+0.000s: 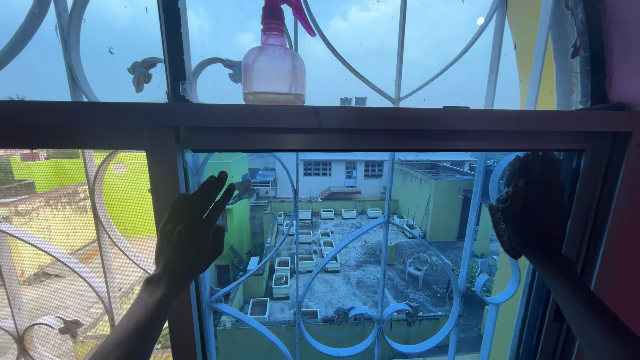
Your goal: The person cleans a window pane using a dark cloth, wiping the glass surface in vertical and horizontal motions. A pink spray bottle sits on the window sill, and the person occasionally adjusts their grip on the cloth while cleaning different sections of the glass.
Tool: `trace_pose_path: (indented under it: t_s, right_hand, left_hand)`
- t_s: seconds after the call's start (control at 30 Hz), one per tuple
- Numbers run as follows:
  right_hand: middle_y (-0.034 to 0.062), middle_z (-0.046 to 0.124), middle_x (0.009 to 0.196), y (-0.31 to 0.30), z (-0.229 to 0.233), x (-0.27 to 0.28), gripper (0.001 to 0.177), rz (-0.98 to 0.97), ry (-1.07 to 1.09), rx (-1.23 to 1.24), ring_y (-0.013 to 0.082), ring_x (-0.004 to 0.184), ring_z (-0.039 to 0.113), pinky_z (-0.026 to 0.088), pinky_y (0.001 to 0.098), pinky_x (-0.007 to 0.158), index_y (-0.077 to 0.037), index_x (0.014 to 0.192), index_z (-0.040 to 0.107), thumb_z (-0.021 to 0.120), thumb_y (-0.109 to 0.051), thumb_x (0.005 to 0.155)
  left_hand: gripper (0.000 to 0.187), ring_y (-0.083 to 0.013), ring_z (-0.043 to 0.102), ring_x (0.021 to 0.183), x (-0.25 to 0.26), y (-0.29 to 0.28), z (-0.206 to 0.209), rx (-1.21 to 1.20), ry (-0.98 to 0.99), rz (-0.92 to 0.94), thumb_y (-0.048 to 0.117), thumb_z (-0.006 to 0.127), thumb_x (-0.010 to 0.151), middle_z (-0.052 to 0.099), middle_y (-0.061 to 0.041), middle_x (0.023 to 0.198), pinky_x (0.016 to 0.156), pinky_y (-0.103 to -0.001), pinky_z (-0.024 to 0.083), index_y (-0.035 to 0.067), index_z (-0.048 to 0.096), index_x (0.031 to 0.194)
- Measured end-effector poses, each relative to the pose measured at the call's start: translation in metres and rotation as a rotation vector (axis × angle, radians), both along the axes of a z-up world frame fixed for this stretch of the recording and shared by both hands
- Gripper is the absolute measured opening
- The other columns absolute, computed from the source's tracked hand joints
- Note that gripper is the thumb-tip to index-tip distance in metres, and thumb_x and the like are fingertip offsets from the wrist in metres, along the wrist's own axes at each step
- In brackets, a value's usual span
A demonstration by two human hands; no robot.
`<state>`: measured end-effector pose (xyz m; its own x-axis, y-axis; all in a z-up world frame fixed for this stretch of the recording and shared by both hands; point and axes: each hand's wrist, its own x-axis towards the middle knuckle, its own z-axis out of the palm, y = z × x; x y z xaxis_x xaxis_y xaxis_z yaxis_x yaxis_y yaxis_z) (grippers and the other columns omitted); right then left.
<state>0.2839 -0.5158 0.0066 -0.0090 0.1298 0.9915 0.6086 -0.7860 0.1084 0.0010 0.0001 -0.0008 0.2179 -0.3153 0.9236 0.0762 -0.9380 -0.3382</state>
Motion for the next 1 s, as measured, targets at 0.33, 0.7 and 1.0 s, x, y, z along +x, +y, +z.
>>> trace_pose_path:
  t_s: [0.33, 0.7, 1.0]
  right_hand:
    - [0.0252, 0.043, 0.157, -0.047, -0.006, 0.038, 0.054, -0.088, 0.112, -0.042, 0.0393, 0.148, 0.042, 0.030, 0.0511, 0.126, 0.002, 0.151, 0.046, 0.048, -0.031, 0.108]
    - [0.0230, 0.037, 0.157, -0.052, -0.013, 0.049, 0.053, -0.102, 0.230, 0.114, 0.0370, 0.148, 0.036, 0.026, 0.0503, 0.127, 0.000, 0.151, 0.040, 0.043, -0.033, 0.110]
    - [0.0221, 0.030, 0.162, -0.021, -0.054, 0.033, 0.056, -0.068, 0.213, 0.208, 0.0365, 0.152, 0.029, 0.021, 0.0500, 0.128, -0.002, 0.155, 0.032, 0.038, -0.034, 0.111]
  left_hand:
    - [0.071, -0.0271, 0.059, 0.131, -0.003, -0.005, 0.002, 0.012, -0.017, -0.051, -0.004, 0.059, 0.072, 0.051, -0.009, 0.157, 0.104, -0.042, 0.049, 0.009, 0.060, 0.142]
    - [0.069, -0.0266, 0.059, 0.124, 0.001, 0.003, 0.000, 0.029, -0.015, -0.028, -0.004, 0.061, 0.073, 0.053, -0.010, 0.154, 0.102, -0.042, 0.050, 0.008, 0.061, 0.141]
    - [0.068, -0.0272, 0.058, 0.128, 0.001, 0.002, 0.000, 0.026, -0.013, 0.014, -0.002, 0.061, 0.074, 0.052, -0.010, 0.155, 0.105, -0.043, 0.048, 0.007, 0.060, 0.142]
